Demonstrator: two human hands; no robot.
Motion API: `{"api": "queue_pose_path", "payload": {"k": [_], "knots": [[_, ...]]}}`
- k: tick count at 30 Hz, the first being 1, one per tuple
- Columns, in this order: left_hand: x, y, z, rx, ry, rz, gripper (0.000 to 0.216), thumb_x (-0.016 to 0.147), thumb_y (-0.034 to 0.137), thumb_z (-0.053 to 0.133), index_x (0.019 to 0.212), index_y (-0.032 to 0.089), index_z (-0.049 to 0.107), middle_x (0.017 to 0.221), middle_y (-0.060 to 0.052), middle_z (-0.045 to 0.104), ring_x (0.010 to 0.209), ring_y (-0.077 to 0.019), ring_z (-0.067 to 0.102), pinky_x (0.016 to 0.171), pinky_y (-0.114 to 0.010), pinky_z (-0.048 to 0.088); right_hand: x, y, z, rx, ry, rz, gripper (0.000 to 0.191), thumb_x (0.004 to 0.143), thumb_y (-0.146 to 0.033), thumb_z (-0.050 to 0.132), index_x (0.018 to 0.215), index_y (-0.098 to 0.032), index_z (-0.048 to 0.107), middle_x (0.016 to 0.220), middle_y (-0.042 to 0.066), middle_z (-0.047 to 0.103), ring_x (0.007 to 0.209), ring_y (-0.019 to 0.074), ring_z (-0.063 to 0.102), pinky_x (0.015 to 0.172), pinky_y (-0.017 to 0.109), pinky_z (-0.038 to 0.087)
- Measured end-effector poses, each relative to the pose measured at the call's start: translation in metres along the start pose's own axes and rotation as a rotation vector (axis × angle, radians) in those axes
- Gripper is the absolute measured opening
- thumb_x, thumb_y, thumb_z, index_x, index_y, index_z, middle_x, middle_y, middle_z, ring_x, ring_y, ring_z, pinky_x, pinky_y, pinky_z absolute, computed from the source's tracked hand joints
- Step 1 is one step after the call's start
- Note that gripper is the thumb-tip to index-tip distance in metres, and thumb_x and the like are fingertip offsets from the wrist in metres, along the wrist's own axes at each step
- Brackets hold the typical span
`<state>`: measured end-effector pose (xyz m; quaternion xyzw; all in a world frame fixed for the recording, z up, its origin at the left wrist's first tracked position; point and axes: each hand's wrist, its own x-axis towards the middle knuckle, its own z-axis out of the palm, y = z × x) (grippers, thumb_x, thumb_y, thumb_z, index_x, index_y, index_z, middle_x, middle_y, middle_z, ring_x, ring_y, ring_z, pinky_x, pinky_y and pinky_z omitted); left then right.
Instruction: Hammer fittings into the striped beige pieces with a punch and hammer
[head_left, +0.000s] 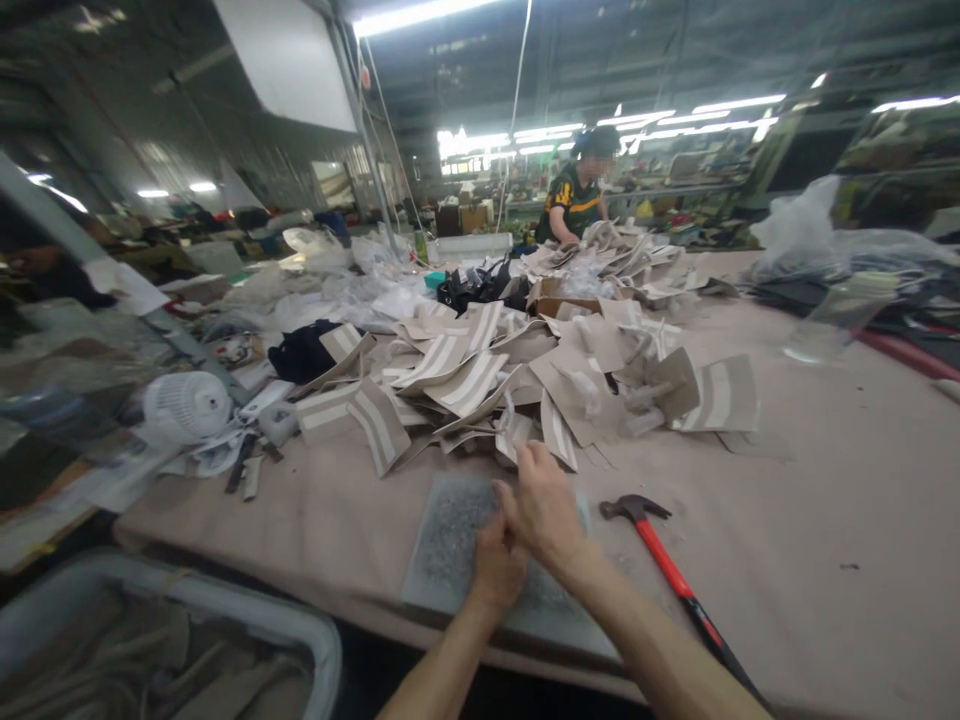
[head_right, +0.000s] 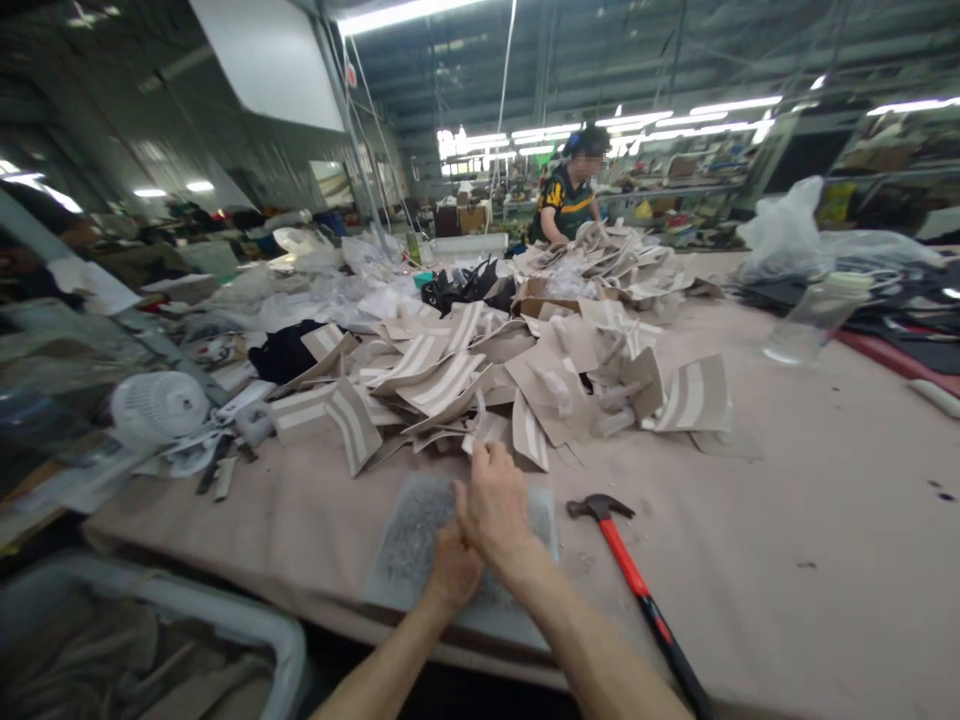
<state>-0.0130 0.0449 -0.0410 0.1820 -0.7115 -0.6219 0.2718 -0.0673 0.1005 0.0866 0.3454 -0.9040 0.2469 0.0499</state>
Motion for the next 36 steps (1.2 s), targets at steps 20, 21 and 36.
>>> {"api": "queue_pose_path", "payload": {"k": [20,21,36], "knots": [[-0.008,0.009,-0.019,-0.101,0.249,-0.095,0.031,0.081,0.043,0.067,0.094,0.014,0.068,0.09,-0.01,0.074,0.083,-0.0211,0.068,0.076,-0.029,0.053,-0.15,0.063,-0.002,0.988,0.175,0.935,0.058,0.068,-0.073,0.064,0.066,-0.016,0.058,0.053,0.006,0.062,0.049,0.0187,0.058,0.051,0.029,0.047],[-0.007,0.011,-0.02,-0.086,0.239,-0.091,0.031,0.081,0.042,0.068,0.095,0.014,0.068,0.091,-0.009,0.074,0.084,-0.0212,0.069,0.076,-0.029,0.054,-0.166,0.059,0.008,1.118,0.175,1.02,0.059,0.061,-0.072,0.072,0.066,-0.015,0.06,0.056,0.007,0.064,0.051,0.0186,0.059,0.051,0.029,0.048],[0.04,0.009,0.012,-0.167,-0.258,-0.059,0.03,0.076,0.033,0.074,0.099,0.016,0.064,0.092,-0.007,0.074,0.085,-0.02,0.07,0.076,-0.028,0.054,-0.231,0.036,0.067,1.788,-0.394,1.459,0.035,0.075,-0.04,0.073,0.09,-0.014,0.055,0.08,0.008,0.07,0.061,0.0166,0.067,0.053,0.024,0.048]]}}
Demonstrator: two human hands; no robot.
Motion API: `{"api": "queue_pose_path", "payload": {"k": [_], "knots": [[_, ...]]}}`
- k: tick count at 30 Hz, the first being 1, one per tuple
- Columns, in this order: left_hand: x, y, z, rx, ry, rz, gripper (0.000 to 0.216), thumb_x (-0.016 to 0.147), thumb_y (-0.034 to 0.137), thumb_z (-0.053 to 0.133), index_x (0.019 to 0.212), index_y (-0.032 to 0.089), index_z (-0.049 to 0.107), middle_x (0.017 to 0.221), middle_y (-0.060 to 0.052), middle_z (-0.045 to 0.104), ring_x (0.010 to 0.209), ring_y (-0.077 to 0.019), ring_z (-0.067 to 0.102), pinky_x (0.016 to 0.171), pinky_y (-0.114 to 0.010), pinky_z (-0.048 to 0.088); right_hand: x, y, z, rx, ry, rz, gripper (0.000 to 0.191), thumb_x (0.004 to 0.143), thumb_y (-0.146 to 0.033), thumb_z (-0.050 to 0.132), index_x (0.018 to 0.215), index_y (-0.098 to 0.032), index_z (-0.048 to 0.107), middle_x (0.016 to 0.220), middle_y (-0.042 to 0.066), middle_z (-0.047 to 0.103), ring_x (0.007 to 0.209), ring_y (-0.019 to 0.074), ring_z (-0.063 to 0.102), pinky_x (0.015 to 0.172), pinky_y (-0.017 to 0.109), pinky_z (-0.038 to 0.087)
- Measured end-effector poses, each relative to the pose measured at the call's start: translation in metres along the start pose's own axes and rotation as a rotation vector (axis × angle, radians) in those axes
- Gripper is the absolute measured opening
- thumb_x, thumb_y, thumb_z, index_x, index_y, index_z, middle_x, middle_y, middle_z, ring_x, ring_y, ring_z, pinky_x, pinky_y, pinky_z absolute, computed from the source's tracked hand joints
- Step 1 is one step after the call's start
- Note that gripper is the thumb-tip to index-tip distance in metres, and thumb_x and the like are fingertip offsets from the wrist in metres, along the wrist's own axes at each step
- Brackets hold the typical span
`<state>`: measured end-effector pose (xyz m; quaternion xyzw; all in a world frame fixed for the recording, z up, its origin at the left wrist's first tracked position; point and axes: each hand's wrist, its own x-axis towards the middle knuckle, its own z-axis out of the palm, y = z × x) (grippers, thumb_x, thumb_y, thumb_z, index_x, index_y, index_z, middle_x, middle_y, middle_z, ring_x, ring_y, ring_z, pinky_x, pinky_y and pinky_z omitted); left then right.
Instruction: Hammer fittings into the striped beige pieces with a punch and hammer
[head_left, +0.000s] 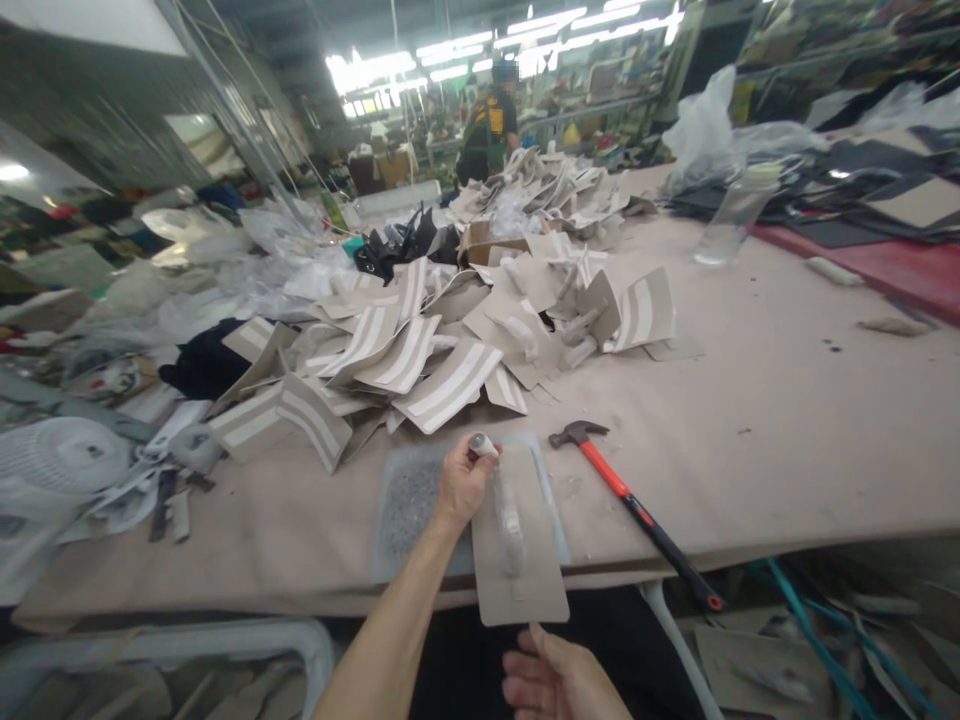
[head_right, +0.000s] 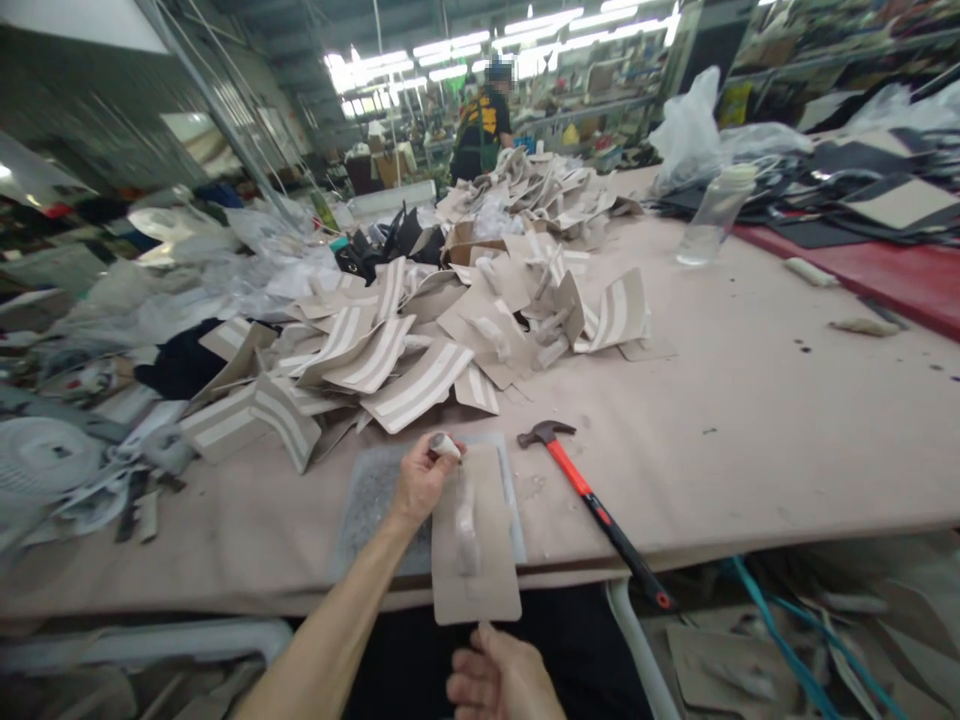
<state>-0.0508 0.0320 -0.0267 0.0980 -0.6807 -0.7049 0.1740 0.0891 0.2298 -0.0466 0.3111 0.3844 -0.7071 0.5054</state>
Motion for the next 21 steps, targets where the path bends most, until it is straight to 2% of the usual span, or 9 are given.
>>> {"api": "queue_pose_path", "payload": {"k": [2,3,5,8,10,12,15,19,21], "knots": [[0.0,-0.006,0.002,-0.003,0.001,-0.023,0.029,0.077,0.035,0.073,0.098,0.017,0.063,0.092,-0.007,0.074,0.084,-0.0195,0.069,0.075,-0.027,0.054,-0.007,-0.009,-0.005,-0.262,0.015,-0.012,0.033,0.08,-0.048,0.062,0.085,-0.015,0.054,0.071,0.006,0.067,0.048,0.0144,0.06,0.045,0.023,0.039],[0.0,-0.009,0.003,0.0,0.011,-0.034,0.028,0.079,0.036,0.072,0.097,0.017,0.063,0.092,-0.007,0.074,0.084,-0.0192,0.069,0.076,-0.027,0.054,-0.013,-0.017,-0.008,-0.435,0.057,-0.103,0.035,0.082,-0.051,0.056,0.083,-0.016,0.055,0.067,0.005,0.065,0.044,0.0139,0.057,0.043,0.023,0.036],[-0.001,-0.015,0.002,0.01,0.025,-0.044,0.027,0.081,0.037,0.07,0.097,0.017,0.064,0.093,-0.007,0.074,0.086,-0.019,0.069,0.079,-0.028,0.053,-0.024,-0.041,-0.014,-0.785,0.213,-0.426,0.039,0.084,-0.055,0.049,0.086,-0.017,0.058,0.07,0.006,0.065,0.051,0.0168,0.059,0.047,0.027,0.04],[-0.001,-0.016,-0.001,0.025,0.025,-0.045,0.028,0.082,0.038,0.069,0.098,0.016,0.064,0.095,-0.007,0.074,0.088,-0.0193,0.069,0.082,-0.029,0.053,-0.037,-0.091,-0.026,-1.198,0.539,-0.997,0.039,0.09,-0.05,0.042,0.1,-0.018,0.062,0.095,0.011,0.068,0.088,0.0254,0.064,0.079,0.036,0.049],[-0.001,-0.014,-0.001,0.033,0.022,-0.047,0.028,0.082,0.039,0.069,0.098,0.016,0.064,0.094,-0.007,0.074,0.088,-0.0196,0.069,0.081,-0.029,0.053,-0.039,-0.122,-0.036,-1.477,0.775,-1.195,0.034,0.091,-0.039,0.042,0.107,-0.015,0.061,0.107,0.015,0.064,0.101,0.0296,0.059,0.09,0.04,0.045],[-0.001,-0.01,-0.001,0.044,0.019,-0.053,0.029,0.081,0.04,0.069,0.096,0.015,0.064,0.092,-0.008,0.074,0.086,-0.0197,0.069,0.08,-0.03,0.053,-0.036,-0.146,-0.045,-1.755,0.949,-1.189,0.029,0.091,-0.032,0.047,0.109,-0.013,0.059,0.106,0.017,0.061,0.098,0.0312,0.057,0.085,0.041,0.045],[0.0,-0.009,-0.001,0.065,0.004,-0.05,0.029,0.08,0.04,0.069,0.094,0.015,0.065,0.09,-0.008,0.074,0.084,-0.0197,0.068,0.079,-0.029,0.053,-0.028,-0.165,-0.053,-1.992,1.059,-1.006,0.023,0.092,-0.031,0.051,0.104,-0.012,0.058,0.094,0.014,0.059,0.086,0.0292,0.057,0.072,0.037,0.043],[0.001,-0.012,-0.002,0.097,-0.028,-0.039,0.025,0.081,0.035,0.067,0.095,0.015,0.065,0.091,-0.008,0.074,0.084,-0.0199,0.069,0.078,-0.029,0.052,-0.023,-0.179,-0.054,-1.913,1.013,-0.854,0.015,0.095,-0.027,0.047,0.094,-0.014,0.055,0.087,0.01,0.057,0.078,0.0235,0.057,0.064,0.031,0.037],[0.001,-0.013,-0.002,0.13,-0.035,-0.029,0.023,0.081,0.033,0.066,0.095,0.015,0.065,0.09,-0.007,0.074,0.083,-0.0197,0.068,0.076,-0.028,0.052,-0.024,-0.186,-0.051,-1.723,0.858,-0.769,0.01,0.09,-0.025,0.051,0.087,-0.016,0.054,0.079,0.006,0.056,0.071,0.0194,0.054,0.061,0.029,0.035]]}}
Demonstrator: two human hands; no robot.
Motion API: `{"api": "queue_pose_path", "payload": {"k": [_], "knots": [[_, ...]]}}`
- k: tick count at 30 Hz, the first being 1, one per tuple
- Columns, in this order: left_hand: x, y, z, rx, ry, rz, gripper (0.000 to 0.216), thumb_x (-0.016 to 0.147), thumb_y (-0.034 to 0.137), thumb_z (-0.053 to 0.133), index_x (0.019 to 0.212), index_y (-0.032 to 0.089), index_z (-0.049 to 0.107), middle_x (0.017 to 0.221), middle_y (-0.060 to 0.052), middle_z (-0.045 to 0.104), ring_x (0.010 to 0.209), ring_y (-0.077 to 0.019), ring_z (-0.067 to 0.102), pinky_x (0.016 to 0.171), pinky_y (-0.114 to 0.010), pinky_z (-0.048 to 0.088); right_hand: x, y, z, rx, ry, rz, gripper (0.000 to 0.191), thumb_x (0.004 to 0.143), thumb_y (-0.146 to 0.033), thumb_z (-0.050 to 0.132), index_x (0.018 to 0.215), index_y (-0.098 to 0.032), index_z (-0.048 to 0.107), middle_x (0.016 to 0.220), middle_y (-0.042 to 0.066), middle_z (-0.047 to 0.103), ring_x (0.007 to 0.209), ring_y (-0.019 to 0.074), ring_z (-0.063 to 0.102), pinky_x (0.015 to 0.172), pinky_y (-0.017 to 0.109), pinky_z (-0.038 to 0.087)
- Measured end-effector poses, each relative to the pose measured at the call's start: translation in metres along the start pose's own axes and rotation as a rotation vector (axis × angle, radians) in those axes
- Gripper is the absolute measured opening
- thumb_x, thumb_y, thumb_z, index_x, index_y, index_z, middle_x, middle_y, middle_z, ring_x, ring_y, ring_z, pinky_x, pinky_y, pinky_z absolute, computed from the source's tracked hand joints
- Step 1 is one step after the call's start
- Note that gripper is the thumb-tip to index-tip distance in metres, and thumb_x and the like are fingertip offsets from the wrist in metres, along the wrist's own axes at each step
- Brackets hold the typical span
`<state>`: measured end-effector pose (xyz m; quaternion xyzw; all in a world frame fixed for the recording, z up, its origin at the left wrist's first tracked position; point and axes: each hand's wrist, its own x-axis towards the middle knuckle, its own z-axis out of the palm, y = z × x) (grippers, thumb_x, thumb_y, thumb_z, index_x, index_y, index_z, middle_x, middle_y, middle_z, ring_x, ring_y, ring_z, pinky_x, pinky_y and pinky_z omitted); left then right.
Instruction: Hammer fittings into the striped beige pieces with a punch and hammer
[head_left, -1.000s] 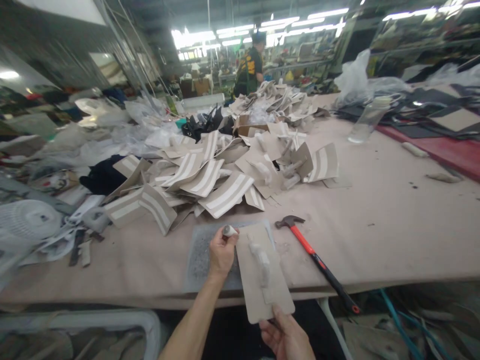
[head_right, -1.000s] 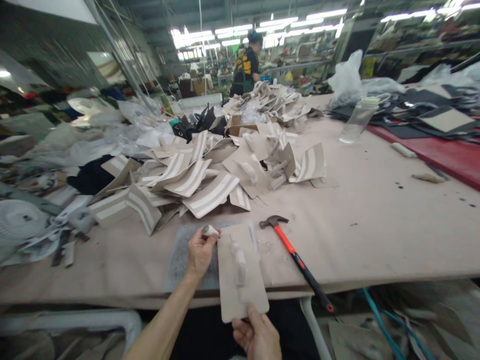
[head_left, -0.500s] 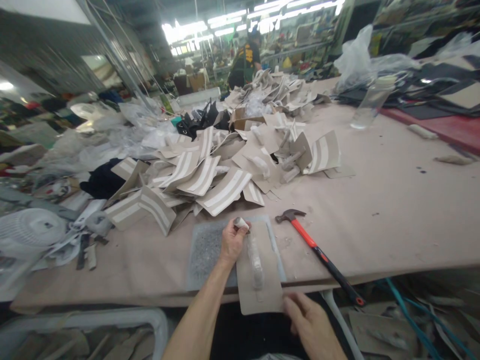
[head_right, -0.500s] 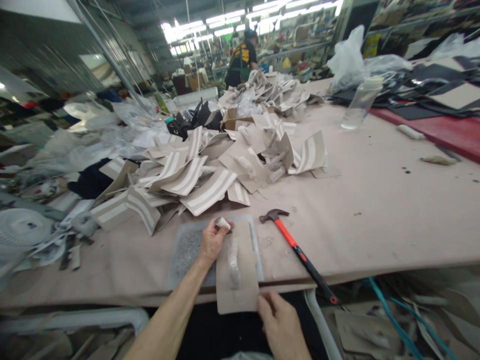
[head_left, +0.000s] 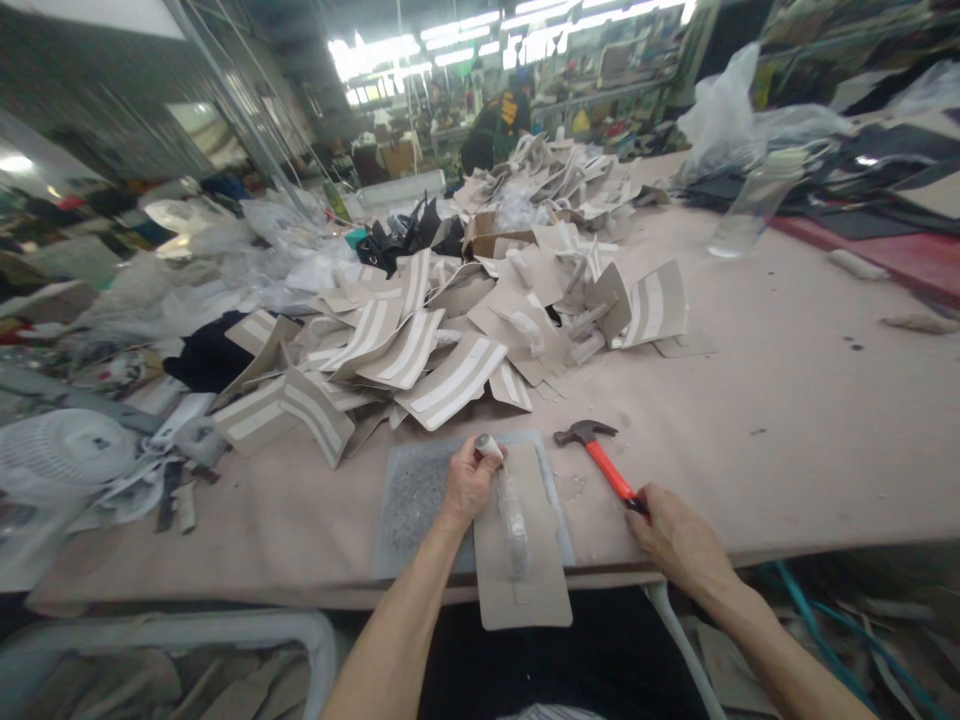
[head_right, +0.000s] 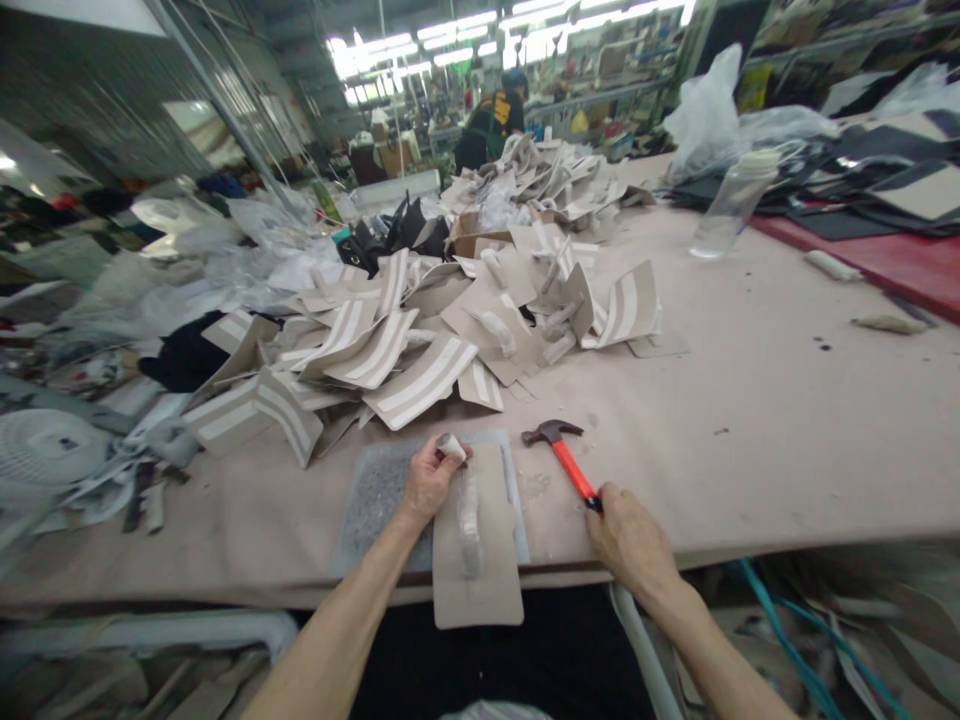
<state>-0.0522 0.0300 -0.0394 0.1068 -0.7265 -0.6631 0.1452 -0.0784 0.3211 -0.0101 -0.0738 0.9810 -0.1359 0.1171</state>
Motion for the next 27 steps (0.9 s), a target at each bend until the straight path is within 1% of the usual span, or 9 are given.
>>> {"api": "queue_pose_path", "payload": {"k": [5,7,9,13,15,17,20,24,27], "knots": [[-0.004,0.007,0.003,0.164,-0.006,0.108,0.015,0.081,0.025,0.061,0.093,0.017,0.066,0.085,-0.004,0.072,0.077,-0.0183,0.066,0.072,-0.026,0.049,-0.004,-0.024,-0.018,1.045,-0.503,0.229,0.02,0.078,-0.037,0.055,0.073,-0.02,0.044,0.061,-0.005,0.043,0.047,0.0093,0.036,0.046,0.023,0.032],[-0.006,0.009,0.004,0.236,-0.026,0.172,0.014,0.08,0.021,0.059,0.092,0.018,0.067,0.082,-0.003,0.071,0.075,-0.018,0.064,0.072,-0.026,0.047,-0.012,-0.042,-0.028,1.209,-0.533,0.323,0.026,0.076,-0.043,0.055,0.073,-0.022,0.04,0.059,-0.009,0.037,0.042,0.0072,0.028,0.04,0.021,0.027],[-0.007,0.01,0.004,0.269,-0.043,0.208,0.015,0.081,0.019,0.059,0.092,0.019,0.068,0.081,-0.003,0.07,0.075,-0.0182,0.063,0.072,-0.026,0.046,-0.021,-0.06,-0.041,1.136,-0.381,0.232,0.031,0.079,-0.051,0.053,0.074,-0.023,0.039,0.056,-0.009,0.035,0.04,0.0076,0.028,0.038,0.021,0.024],[-0.008,0.008,0.004,0.283,-0.057,0.213,0.015,0.082,0.019,0.058,0.094,0.019,0.068,0.081,-0.003,0.068,0.074,-0.0181,0.061,0.072,-0.026,0.045,-0.032,-0.083,-0.061,0.674,0.07,-0.236,0.037,0.09,-0.056,0.039,0.074,-0.023,0.041,0.052,-0.006,0.039,0.043,0.0111,0.036,0.045,0.024,0.026],[-0.008,0.007,0.004,0.289,-0.061,0.226,0.014,0.082,0.018,0.058,0.093,0.019,0.067,0.078,-0.002,0.066,0.071,-0.0172,0.059,0.069,-0.026,0.044,-0.031,-0.086,-0.063,0.419,0.148,-0.385,0.032,0.093,-0.049,0.036,0.074,-0.023,0.041,0.052,-0.004,0.042,0.044,0.0121,0.036,0.048,0.027,0.021],[-0.008,0.006,0.005,0.285,-0.048,0.234,0.011,0.08,0.017,0.057,0.086,0.019,0.066,0.071,-0.001,0.063,0.065,-0.0161,0.056,0.064,-0.025,0.042,-0.026,-0.086,-0.066,0.2,0.102,-0.472,0.026,0.093,-0.042,0.037,0.075,-0.023,0.042,0.052,-0.002,0.045,0.042,0.0125,0.034,0.049,0.029,0.016],[-0.008,0.006,0.005,0.267,-0.038,0.232,0.01,0.079,0.016,0.057,0.084,0.019,0.066,0.07,-0.001,0.062,0.066,-0.0163,0.056,0.064,-0.025,0.042,-0.024,-0.089,-0.089,0.073,0.11,-0.541,0.025,0.093,-0.04,0.039,0.075,-0.023,0.043,0.05,-0.002,0.046,0.04,0.0126,0.035,0.048,0.029,0.015],[-0.008,0.007,0.004,0.249,-0.051,0.235,0.016,0.079,0.017,0.058,0.092,0.02,0.067,0.077,-0.002,0.064,0.073,-0.0172,0.059,0.07,-0.025,0.043,-0.04,-0.105,-0.133,0.317,0.529,-0.499,0.032,0.097,-0.049,0.038,0.079,-0.024,0.047,0.051,-0.003,0.046,0.04,0.013,0.04,0.046,0.027,0.026],[-0.008,0.005,0.004,0.25,-0.052,0.228,0.017,0.08,0.017,0.058,0.094,0.019,0.067,0.078,-0.002,0.065,0.073,-0.0173,0.058,0.07,-0.026,0.043,-0.046,-0.106,-0.125,0.4,0.751,-0.399,0.033,0.099,-0.049,0.037,0.083,-0.023,0.049,0.056,0.0,0.051,0.045,0.0143,0.047,0.049,0.027,0.032]]}}
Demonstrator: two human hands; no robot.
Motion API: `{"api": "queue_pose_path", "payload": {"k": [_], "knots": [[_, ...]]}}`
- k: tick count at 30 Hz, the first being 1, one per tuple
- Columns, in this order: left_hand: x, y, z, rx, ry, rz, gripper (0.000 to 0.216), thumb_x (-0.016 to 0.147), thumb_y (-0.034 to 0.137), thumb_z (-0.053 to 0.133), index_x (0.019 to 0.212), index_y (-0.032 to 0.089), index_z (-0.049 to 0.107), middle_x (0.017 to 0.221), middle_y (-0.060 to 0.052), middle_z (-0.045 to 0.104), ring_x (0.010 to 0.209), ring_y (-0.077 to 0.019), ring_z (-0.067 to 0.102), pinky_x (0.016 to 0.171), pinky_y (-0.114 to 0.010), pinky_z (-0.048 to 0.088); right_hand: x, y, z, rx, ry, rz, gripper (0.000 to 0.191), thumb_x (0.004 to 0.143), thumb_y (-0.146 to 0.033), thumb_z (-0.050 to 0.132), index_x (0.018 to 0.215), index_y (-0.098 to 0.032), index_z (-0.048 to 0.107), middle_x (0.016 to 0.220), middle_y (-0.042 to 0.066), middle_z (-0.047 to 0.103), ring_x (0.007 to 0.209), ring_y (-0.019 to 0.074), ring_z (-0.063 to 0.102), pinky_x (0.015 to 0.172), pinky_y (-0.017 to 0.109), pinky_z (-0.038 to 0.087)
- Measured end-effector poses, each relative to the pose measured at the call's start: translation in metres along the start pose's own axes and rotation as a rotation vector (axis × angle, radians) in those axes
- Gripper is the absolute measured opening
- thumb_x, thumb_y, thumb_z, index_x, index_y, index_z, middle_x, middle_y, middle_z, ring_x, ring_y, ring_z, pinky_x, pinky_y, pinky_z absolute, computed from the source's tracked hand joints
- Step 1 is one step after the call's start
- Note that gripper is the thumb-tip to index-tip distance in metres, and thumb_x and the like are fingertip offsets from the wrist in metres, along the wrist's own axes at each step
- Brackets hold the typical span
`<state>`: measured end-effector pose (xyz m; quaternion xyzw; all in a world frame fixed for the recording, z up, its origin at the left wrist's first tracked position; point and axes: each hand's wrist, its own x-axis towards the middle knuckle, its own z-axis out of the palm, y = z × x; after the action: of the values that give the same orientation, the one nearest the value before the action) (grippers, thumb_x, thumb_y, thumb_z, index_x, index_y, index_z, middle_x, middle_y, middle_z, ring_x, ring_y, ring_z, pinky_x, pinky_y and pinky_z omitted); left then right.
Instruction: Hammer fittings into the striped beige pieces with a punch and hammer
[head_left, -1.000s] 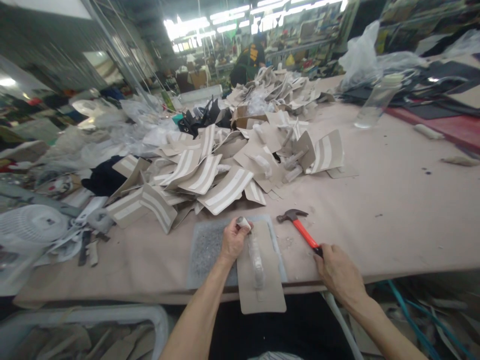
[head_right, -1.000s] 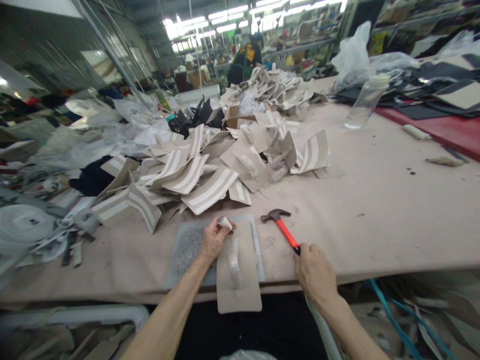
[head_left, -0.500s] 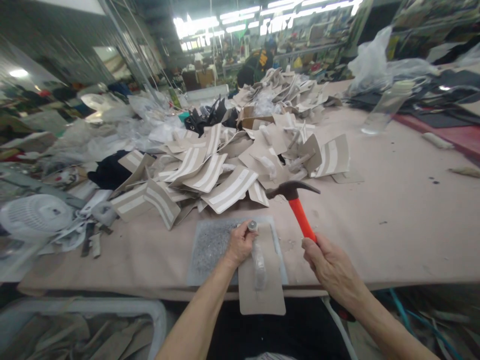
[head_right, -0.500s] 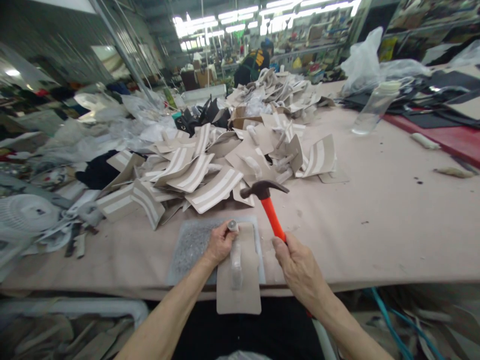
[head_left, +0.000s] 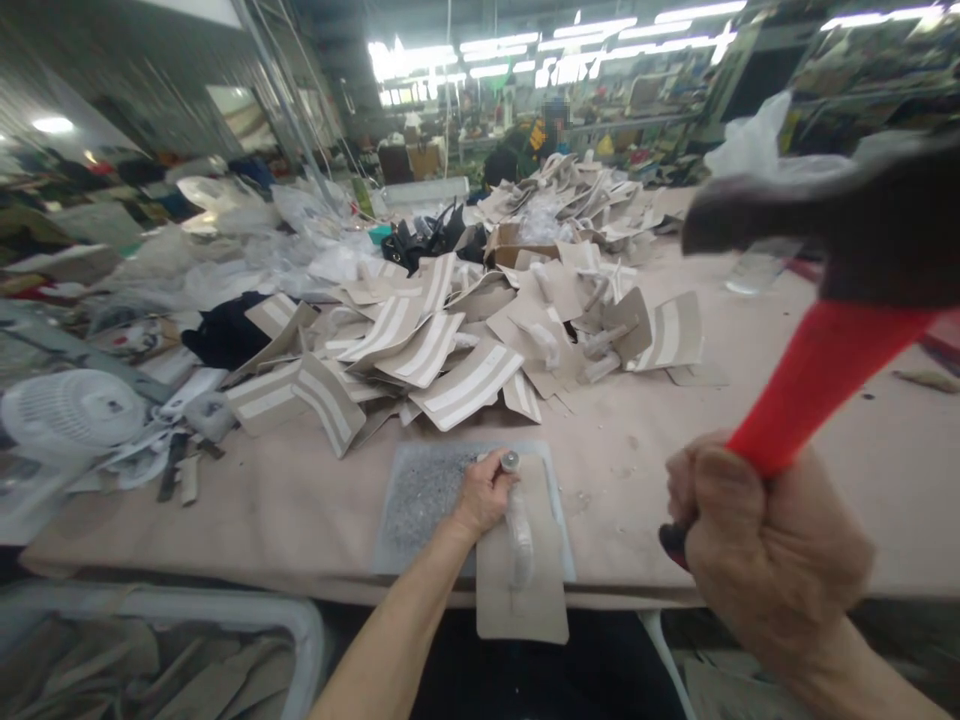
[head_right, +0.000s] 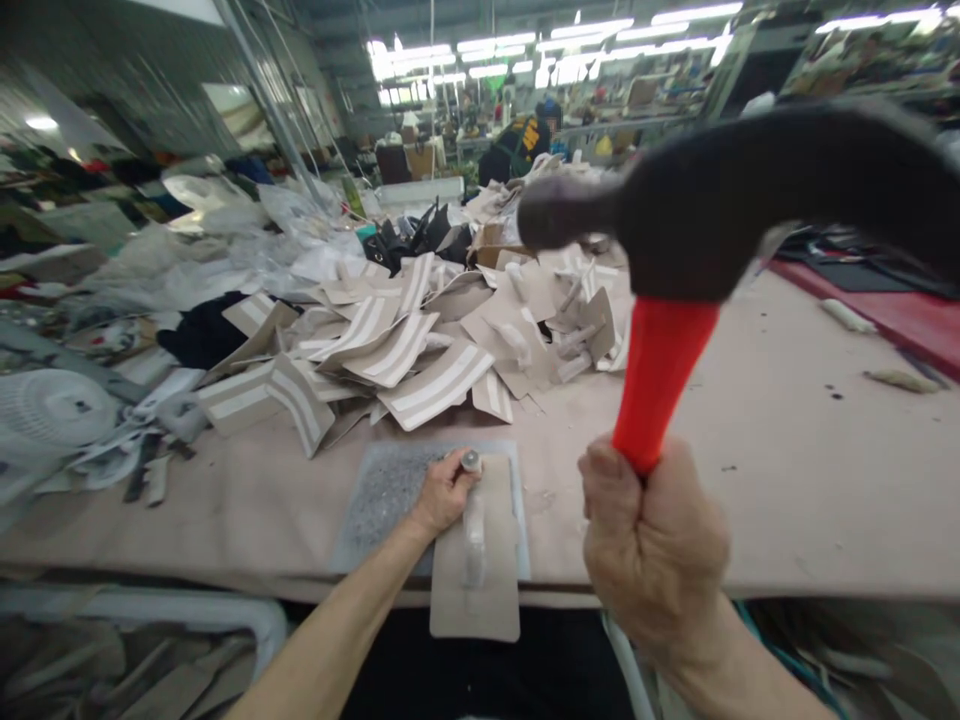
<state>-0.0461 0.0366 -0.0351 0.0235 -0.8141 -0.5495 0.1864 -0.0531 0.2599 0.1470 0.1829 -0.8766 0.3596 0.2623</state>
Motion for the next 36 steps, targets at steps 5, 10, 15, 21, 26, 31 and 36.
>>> {"api": "queue_pose_path", "payload": {"k": [5,10,15,21,26,31,36], "knots": [[0.0,-0.002,0.001,-0.006,-0.003,-0.024,0.013,0.078,0.017,0.058,0.087,0.019,0.067,0.069,0.001,0.06,0.064,-0.0155,0.054,0.064,-0.025,0.042,-0.043,0.045,0.037,-0.16,-0.688,-0.179,0.03,0.099,-0.038,0.032,0.079,-0.022,0.048,0.052,0.0,0.055,0.039,0.0151,0.044,0.047,0.03,0.017],[0.0,0.001,0.0,-0.021,-0.009,-0.008,0.019,0.079,0.018,0.058,0.094,0.02,0.069,0.075,-0.001,0.064,0.071,-0.0174,0.057,0.068,-0.026,0.043,-0.045,0.074,0.045,-0.331,-0.875,0.032,0.025,0.1,-0.038,0.035,0.089,-0.02,0.05,0.062,0.003,0.059,0.053,0.0186,0.054,0.053,0.029,0.019],[0.001,0.003,-0.001,-0.039,-0.017,-0.022,0.014,0.078,0.018,0.06,0.09,0.019,0.067,0.078,-0.002,0.066,0.074,-0.0176,0.06,0.072,-0.026,0.045,-0.05,0.111,0.06,-0.481,-0.901,0.235,0.027,0.102,-0.032,0.034,0.099,-0.015,0.054,0.074,0.008,0.064,0.067,0.0227,0.06,0.058,0.029,0.032],[0.001,0.004,0.002,-0.113,0.007,-0.055,0.013,0.076,0.022,0.064,0.088,0.018,0.068,0.079,-0.001,0.067,0.075,-0.017,0.061,0.073,-0.026,0.046,-0.069,0.079,0.079,-0.343,-0.568,-0.409,0.048,0.09,-0.012,0.046,0.138,-0.013,0.042,0.14,0.019,0.044,0.116,0.0297,0.05,0.093,0.04,0.042],[0.004,-0.003,0.008,-0.293,0.063,-0.206,0.026,0.07,0.03,0.073,0.091,0.015,0.068,0.082,-0.002,0.071,0.075,-0.0167,0.064,0.071,-0.025,0.049,-0.078,0.021,0.099,-0.229,-0.845,-0.804,0.024,0.082,-0.01,0.051,0.103,-0.019,0.059,0.118,0.01,0.058,0.095,0.0255,0.053,0.084,0.041,0.044],[0.022,0.013,-0.014,-0.444,0.353,-0.29,0.034,0.071,0.041,0.077,0.087,0.013,0.067,0.08,-0.004,0.072,0.072,-0.0157,0.066,0.07,-0.025,0.052,-0.069,0.009,0.108,-0.49,-0.772,-0.649,0.019,0.081,-0.009,0.051,0.097,-0.012,0.061,0.095,0.016,0.061,0.089,0.0298,0.056,0.079,0.044,0.045],[0.032,0.057,-0.052,-0.458,0.388,-0.06,0.031,0.073,0.036,0.079,0.093,0.014,0.07,0.088,-0.007,0.074,0.083,-0.0183,0.069,0.08,-0.028,0.054,-0.049,0.007,0.091,-0.564,-0.808,-0.226,0.021,0.081,-0.006,0.046,0.097,-0.01,0.059,0.095,0.018,0.063,0.081,0.0286,0.064,0.065,0.037,0.045]]}}
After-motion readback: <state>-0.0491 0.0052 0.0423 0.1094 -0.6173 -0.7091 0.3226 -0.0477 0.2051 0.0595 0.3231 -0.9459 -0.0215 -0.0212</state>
